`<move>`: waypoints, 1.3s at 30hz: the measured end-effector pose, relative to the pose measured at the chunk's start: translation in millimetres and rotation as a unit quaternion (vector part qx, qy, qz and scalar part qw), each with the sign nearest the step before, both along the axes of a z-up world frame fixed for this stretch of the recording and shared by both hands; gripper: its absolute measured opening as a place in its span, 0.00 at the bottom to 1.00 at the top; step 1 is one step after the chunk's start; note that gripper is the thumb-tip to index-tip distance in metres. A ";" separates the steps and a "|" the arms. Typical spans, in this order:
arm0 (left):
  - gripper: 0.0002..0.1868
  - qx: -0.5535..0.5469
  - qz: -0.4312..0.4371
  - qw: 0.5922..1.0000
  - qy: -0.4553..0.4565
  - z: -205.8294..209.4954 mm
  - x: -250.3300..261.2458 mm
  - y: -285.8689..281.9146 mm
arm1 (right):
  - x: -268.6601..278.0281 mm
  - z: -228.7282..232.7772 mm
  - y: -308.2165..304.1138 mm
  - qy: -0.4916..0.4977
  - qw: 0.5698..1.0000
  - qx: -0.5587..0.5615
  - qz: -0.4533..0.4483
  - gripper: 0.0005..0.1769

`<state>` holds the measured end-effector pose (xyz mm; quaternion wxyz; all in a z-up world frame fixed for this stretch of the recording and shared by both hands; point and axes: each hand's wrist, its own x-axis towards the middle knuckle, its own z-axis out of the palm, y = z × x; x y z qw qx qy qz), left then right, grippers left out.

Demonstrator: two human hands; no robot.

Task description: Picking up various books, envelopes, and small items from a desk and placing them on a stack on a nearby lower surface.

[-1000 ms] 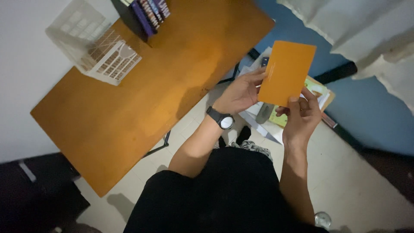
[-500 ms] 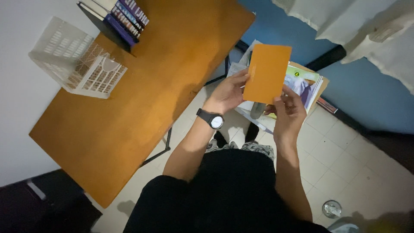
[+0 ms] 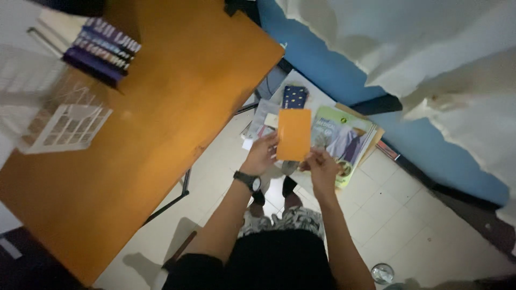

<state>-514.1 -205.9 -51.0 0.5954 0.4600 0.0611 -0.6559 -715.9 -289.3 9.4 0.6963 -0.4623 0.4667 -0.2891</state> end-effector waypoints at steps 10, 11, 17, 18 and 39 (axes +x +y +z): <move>0.22 0.238 0.054 0.970 -0.011 -80.8 -8.9 -55.1 | 11.5 -197.3 -80.6 0.052 0.991 0.117 0.022 0.08; 0.21 0.220 0.066 0.973 -0.029 -99.6 -7.8 -54.2 | 16.3 -221.3 -87.7 0.057 0.992 0.109 0.020 0.09; 0.19 0.220 0.104 0.968 -0.062 -122.6 0.9 -63.5 | 65.1 -291.2 -137.5 0.057 0.981 0.185 -0.032 0.09; 0.19 0.225 0.097 0.967 -0.070 -118.8 2.4 -65.0 | 74.2 -295.7 -144.6 0.040 0.970 0.237 -0.032 0.09; 0.15 0.119 0.110 0.975 -0.151 47.2 -11.6 96.1 | 52.2 -219.5 -11.9 0.294 0.908 -0.218 0.202 0.16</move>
